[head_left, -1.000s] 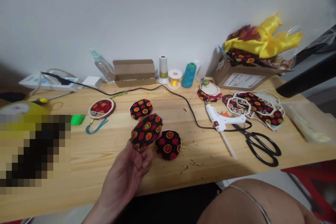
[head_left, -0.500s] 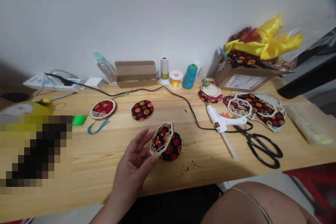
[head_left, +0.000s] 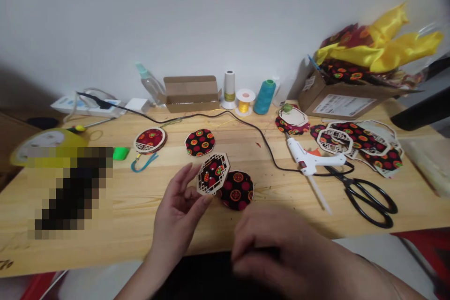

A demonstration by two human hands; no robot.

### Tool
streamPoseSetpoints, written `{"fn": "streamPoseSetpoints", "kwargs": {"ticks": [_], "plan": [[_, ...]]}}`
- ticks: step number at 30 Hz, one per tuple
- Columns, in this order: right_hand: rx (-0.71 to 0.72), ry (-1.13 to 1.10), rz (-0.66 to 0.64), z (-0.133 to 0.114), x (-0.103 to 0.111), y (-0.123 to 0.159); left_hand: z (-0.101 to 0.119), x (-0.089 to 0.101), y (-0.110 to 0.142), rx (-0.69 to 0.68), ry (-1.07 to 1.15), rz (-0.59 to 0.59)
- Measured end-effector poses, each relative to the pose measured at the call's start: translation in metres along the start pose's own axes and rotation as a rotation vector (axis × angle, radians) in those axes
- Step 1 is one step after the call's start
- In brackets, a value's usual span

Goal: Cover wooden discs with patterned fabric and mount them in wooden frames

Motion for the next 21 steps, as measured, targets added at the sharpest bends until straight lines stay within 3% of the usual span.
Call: {"fn": "streamPoseSetpoints", "kwargs": {"ticks": [1, 3, 9, 16, 21], "plan": [[-0.033, 0.081, 0.165, 0.006, 0.027, -0.007, 0.002, 0.002, -0.001, -0.010, -0.026, 0.018], [-0.090, 0.180, 0.305, 0.022, 0.052, -0.011, 0.003, 0.002, -0.002, -0.021, -0.072, 0.043], [-0.219, 0.221, 0.515, 0.063, 0.058, 0.005, -0.004, -0.003, -0.003, -0.043, -0.249, 0.026], [-0.356, -0.363, 0.524, 0.079, 0.051, -0.009, -0.008, -0.014, 0.006, -0.144, -0.456, -0.095], [-0.462, -0.536, 0.485, 0.090, 0.047, -0.017, -0.013, -0.025, 0.010, -0.141, -0.526, -0.230]]}}
Point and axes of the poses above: each hand's wrist, its own y-axis away from the middle knuckle, its own x-axis out of the back of the hand, z = x × y, the point moved 9 cm from there along -y, towards the middle knuckle, and after that the axes turned 4 degrees about -y, right-handed, at the moved point
